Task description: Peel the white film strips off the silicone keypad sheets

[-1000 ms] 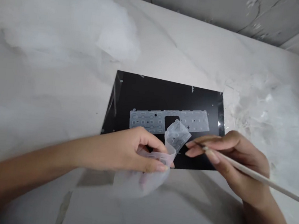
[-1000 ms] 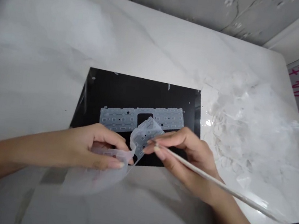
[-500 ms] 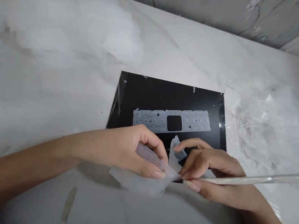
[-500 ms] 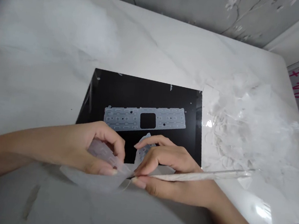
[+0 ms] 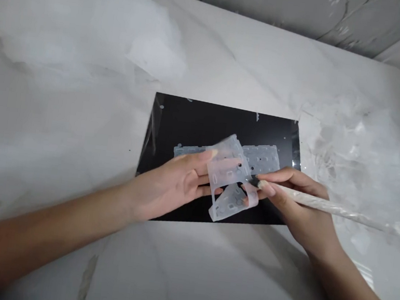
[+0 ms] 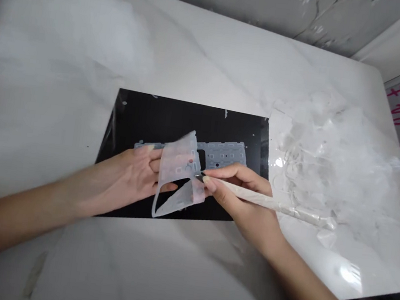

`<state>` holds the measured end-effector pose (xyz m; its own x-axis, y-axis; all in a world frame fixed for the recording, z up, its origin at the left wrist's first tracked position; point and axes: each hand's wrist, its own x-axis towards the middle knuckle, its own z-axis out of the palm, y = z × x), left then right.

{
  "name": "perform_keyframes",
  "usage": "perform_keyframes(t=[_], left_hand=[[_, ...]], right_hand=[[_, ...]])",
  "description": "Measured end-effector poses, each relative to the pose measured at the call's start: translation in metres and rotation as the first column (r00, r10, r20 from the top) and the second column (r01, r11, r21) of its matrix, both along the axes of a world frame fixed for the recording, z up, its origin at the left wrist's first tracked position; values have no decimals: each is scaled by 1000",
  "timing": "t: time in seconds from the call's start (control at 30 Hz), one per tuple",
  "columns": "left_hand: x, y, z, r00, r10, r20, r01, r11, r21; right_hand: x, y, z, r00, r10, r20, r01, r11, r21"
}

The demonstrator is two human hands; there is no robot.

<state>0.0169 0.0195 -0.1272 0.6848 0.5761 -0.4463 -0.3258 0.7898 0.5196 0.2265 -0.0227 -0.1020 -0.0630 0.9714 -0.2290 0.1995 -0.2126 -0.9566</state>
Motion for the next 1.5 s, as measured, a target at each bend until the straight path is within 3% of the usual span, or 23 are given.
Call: perform_keyframes(t=[0.13, 0.23, 0.37, 0.6, 0.77, 1.03, 1.3, 1.4, 1.5], left_hand=[[5, -9, -1, 999, -36, -8, 36, 999, -6], [8, -13, 6, 987, -14, -159, 17, 1000, 15], [10, -16, 12, 933, 86, -349, -36, 988, 149], [7, -19, 14, 906, 131, -402, 2, 949, 314], [7, -20, 15, 905, 120, -409, 39, 932, 359], [8, -18, 15, 918, 55, -393, 84, 941, 327], [13, -20, 17, 867, 118, -485, 89, 920, 382], [14, -27, 20, 877, 107, -468, 90, 921, 378], [15, -33, 25, 905, 73, -419, 99, 921, 376]], right_hand=[[-5, -2, 0, 998, -26, 51, 26, 1000, 3], [-7, -5, 1, 1000, 13, -9, -13, 1000, -9], [-7, -7, 3, 994, 73, -85, -72, 997, 11], [-4, -7, -1, 975, 95, -202, -108, 992, -58], [-3, -7, -3, 948, 96, -302, -124, 989, -75], [-9, -11, -1, 989, 90, -116, -79, 992, 100], [-14, -17, -11, 979, 187, 80, -202, 932, 302], [-16, -14, -18, 958, 177, 224, -252, 892, 374], [-14, -8, -24, 949, 138, 283, -245, 888, 389]])
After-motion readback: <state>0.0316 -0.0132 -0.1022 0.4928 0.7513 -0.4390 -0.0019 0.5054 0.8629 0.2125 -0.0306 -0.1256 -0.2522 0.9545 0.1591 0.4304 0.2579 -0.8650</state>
